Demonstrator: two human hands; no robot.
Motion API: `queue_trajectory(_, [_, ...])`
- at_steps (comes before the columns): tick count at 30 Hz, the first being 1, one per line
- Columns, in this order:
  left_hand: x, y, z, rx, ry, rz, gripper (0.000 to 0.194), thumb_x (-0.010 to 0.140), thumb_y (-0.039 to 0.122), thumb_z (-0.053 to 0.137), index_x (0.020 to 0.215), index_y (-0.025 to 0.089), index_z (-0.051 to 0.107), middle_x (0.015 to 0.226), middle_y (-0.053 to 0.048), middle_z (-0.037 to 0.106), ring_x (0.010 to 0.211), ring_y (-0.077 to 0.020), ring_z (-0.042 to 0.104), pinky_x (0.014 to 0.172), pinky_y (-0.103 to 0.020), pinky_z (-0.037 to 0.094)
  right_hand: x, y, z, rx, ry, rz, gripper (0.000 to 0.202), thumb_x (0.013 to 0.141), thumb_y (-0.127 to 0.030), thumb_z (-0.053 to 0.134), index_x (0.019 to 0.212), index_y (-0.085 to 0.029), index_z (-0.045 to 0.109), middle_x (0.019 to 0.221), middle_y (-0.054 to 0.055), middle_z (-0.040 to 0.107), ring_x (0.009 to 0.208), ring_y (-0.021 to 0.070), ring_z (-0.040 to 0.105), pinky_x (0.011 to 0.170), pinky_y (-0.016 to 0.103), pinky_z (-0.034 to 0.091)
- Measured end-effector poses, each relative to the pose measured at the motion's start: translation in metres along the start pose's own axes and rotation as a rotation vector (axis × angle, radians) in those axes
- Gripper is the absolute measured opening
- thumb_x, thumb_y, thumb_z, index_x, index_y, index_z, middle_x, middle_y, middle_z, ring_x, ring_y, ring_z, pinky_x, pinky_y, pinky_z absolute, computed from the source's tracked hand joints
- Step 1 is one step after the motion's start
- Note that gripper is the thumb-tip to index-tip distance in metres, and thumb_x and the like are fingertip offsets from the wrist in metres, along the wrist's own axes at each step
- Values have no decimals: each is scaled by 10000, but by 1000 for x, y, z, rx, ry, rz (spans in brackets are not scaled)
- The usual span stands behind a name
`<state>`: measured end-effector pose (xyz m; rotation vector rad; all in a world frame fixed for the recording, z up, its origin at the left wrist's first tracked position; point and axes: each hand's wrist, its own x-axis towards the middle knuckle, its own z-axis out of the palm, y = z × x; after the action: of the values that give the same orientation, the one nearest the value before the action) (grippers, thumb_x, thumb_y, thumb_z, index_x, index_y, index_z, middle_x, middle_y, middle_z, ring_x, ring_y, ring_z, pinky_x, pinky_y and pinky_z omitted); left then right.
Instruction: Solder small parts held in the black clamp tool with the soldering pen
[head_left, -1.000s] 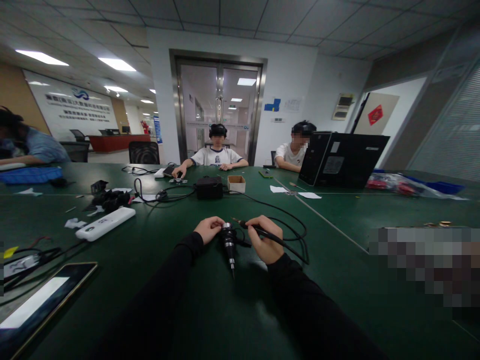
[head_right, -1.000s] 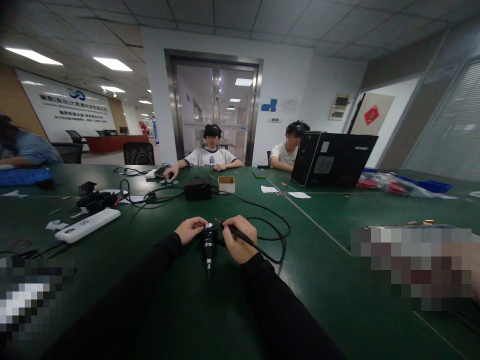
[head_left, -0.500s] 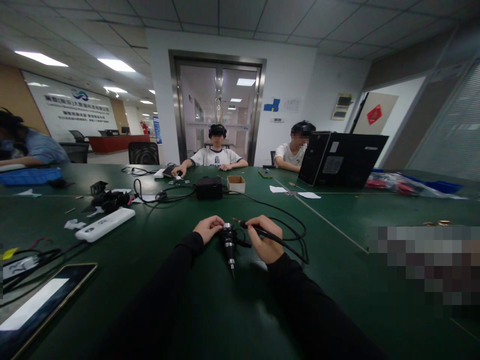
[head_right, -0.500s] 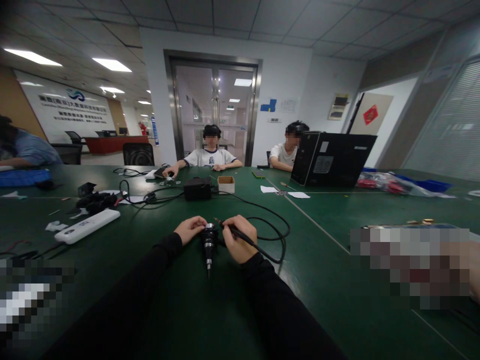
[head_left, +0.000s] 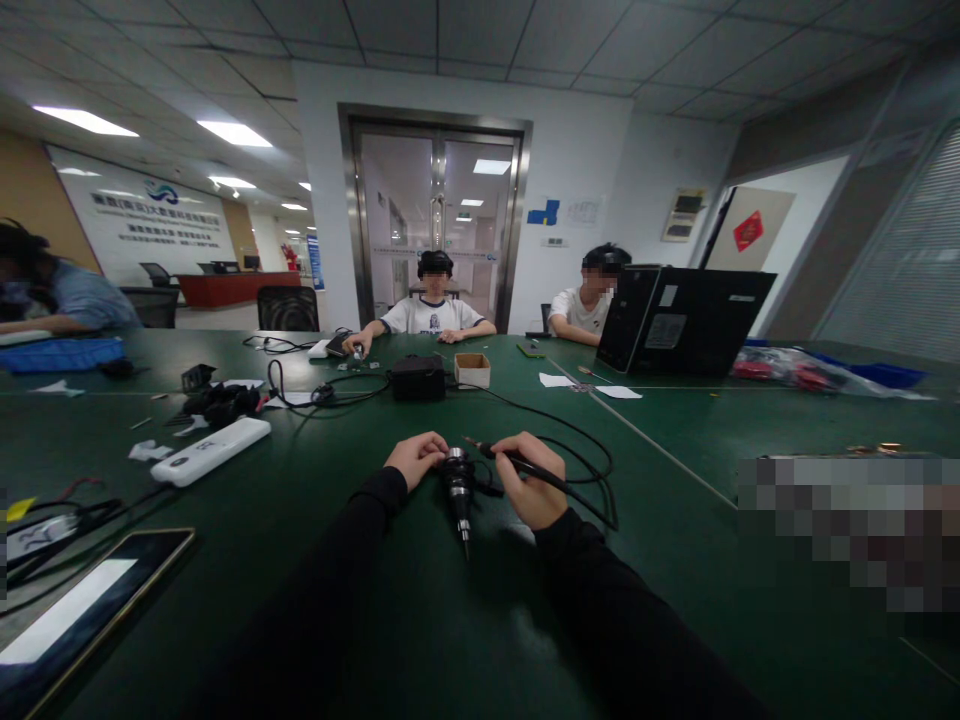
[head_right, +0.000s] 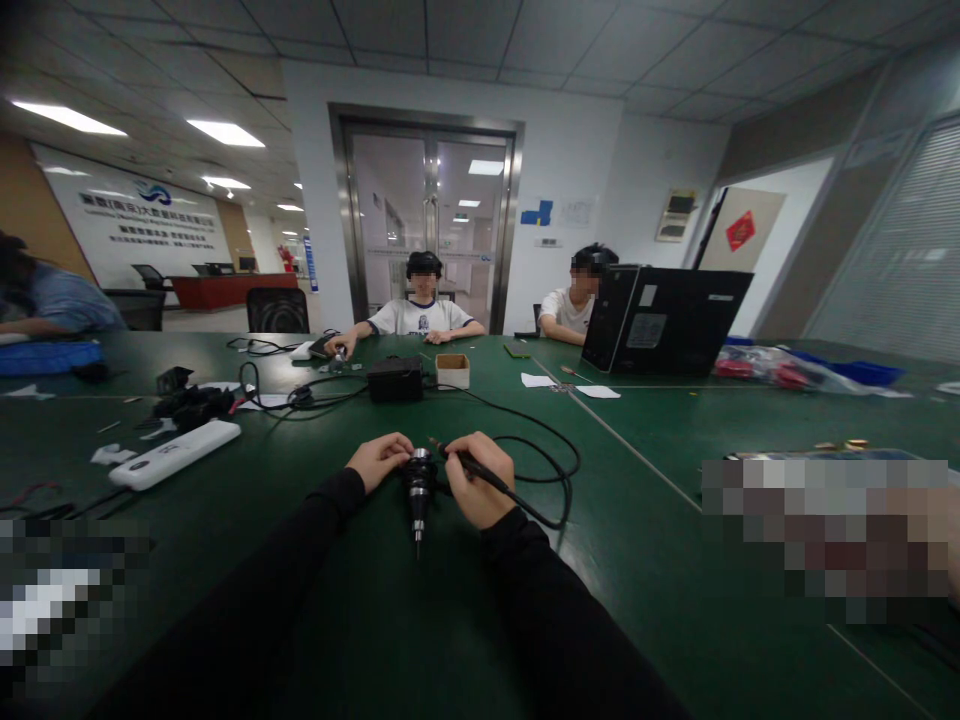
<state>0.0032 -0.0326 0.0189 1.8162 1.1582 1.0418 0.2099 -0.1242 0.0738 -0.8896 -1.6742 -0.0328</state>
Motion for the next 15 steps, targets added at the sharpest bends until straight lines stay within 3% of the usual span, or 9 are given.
queue_trajectory(15, [-2, 5, -1, 21, 11, -2, 54, 708, 187, 580, 749, 188, 614, 687, 21, 646, 627, -119, 593, 678, -254, 492, 0, 1, 1, 2, 6, 5, 140, 792, -143, 527, 727, -202, 637, 706, 20, 638, 657, 162, 597, 653, 285, 462])
